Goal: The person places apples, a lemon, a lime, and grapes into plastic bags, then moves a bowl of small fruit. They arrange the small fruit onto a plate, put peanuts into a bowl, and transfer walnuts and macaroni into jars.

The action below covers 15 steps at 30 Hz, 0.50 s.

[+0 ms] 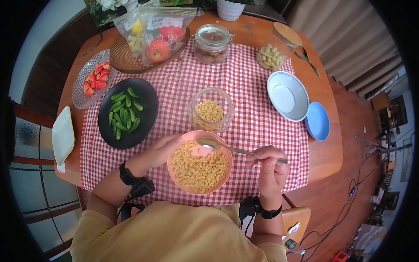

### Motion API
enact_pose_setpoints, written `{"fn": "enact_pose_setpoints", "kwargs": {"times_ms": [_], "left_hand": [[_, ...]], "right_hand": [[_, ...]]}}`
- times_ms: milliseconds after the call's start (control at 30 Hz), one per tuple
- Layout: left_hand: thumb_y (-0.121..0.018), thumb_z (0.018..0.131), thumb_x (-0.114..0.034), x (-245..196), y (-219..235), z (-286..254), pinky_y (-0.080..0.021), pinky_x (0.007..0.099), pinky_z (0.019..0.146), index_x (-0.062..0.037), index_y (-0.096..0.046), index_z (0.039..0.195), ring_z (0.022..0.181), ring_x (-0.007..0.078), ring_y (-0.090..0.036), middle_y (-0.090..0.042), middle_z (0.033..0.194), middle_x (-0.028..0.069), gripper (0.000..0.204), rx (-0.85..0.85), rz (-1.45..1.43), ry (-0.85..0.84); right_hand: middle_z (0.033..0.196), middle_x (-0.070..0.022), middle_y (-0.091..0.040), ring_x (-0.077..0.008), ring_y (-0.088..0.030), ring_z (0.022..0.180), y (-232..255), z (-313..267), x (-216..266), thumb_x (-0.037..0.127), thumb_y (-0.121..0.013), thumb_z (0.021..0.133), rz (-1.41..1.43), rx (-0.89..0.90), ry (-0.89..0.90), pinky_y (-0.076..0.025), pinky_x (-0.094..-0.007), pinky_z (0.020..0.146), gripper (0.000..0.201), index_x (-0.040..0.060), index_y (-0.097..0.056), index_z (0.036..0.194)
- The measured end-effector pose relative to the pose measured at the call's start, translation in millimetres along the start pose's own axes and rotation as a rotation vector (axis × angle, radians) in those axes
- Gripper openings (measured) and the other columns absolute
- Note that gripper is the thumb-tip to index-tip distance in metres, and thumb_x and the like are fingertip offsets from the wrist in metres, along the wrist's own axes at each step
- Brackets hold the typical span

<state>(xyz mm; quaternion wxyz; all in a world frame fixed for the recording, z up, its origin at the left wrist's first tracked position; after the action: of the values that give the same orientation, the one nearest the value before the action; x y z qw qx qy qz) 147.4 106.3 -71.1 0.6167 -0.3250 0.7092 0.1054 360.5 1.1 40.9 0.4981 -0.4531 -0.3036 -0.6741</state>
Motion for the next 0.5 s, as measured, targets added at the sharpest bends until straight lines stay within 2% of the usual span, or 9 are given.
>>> {"fn": "enact_pose_setpoints", "kwargs": {"times_ms": [33,100,167,233,300,500], "left_hand": [[-0.036,0.103,-0.035,-1,0,0,-0.047,0.0274,0.085,0.0023,-0.055,0.122,0.097,0.0114,-0.059,-0.064,0.107,0.0077,0.046,-0.002,0.002,-0.005],[-0.036,0.103,-0.035,-4,-1,-1,-0.047,0.0274,0.085,0.0021,-0.055,0.122,0.097,0.0111,-0.059,-0.064,0.107,0.0075,0.046,-0.003,0.004,-0.01],[-0.035,0.103,-0.034,-8,-2,-2,-0.047,0.0269,0.083,0.0018,-0.055,0.121,0.095,0.0104,-0.058,-0.064,0.104,0.0061,0.045,-0.007,0.028,0.014],[-0.035,0.103,-0.034,-7,0,-2,-0.046,0.0267,0.082,0.0018,-0.055,0.12,0.093,0.0103,-0.058,-0.063,0.102,0.0055,0.044,-0.007,0.041,-0.001],[-0.035,0.104,-0.033,-5,1,-2,-0.046,0.0264,0.081,0.0018,-0.056,0.119,0.091,0.0101,-0.058,-0.063,0.1,0.0049,0.044,-0.008,0.055,-0.016],[-0.035,0.104,-0.033,-9,0,-2,-0.046,0.0264,0.08,0.0021,-0.057,0.116,0.09,0.01,-0.058,-0.063,0.098,0.005,0.043,-0.01,0.115,-0.031]], "right_hand": [[0.083,-0.0134,-0.063,-0.0168,-0.061,0.067,-3,-2,-3,0.029,-0.04,0.102,-0.076,0.028,-0.002,-0.051,-0.0279,0.06,0.031,0.0006,-0.052,0.098],[0.085,-0.0137,-0.064,-0.0165,-0.061,0.068,-6,-4,-11,0.029,-0.04,0.102,-0.045,0.033,-0.033,-0.052,-0.028,0.062,0.031,0.0008,-0.053,0.1],[0.087,-0.0141,-0.065,-0.0161,-0.062,0.07,-6,-11,-43,0.029,-0.04,0.102,0.189,-0.015,-0.272,-0.053,-0.0275,0.062,0.031,0.0007,-0.053,0.102],[0.089,-0.0124,-0.066,-0.0144,-0.062,0.07,-12,-13,-55,0.028,-0.039,0.103,0.26,-0.01,-0.331,-0.052,-0.0255,0.062,0.031,0.001,-0.054,0.103],[0.088,-0.0098,-0.066,-0.012,-0.062,0.07,-19,-19,-71,0.028,-0.039,0.103,0.302,0.003,-0.475,-0.052,-0.0235,0.061,0.03,0.0017,-0.054,0.104],[0.082,-0.006,-0.065,-0.0089,-0.056,0.064,-26,-19,-80,0.03,-0.037,0.103,0.393,-0.029,-0.572,-0.046,-0.0209,0.055,0.031,0.005,-0.055,0.1]]}}
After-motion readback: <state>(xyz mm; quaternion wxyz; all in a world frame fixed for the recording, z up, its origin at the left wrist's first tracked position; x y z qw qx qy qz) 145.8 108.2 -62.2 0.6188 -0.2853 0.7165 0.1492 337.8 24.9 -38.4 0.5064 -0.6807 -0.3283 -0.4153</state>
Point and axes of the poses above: each hand's wrist, its own z-axis towards the middle knuckle, its own y-axis out of the back of the hand, x = y × z, the point moved 9 cm from there along z, towards the middle knuckle
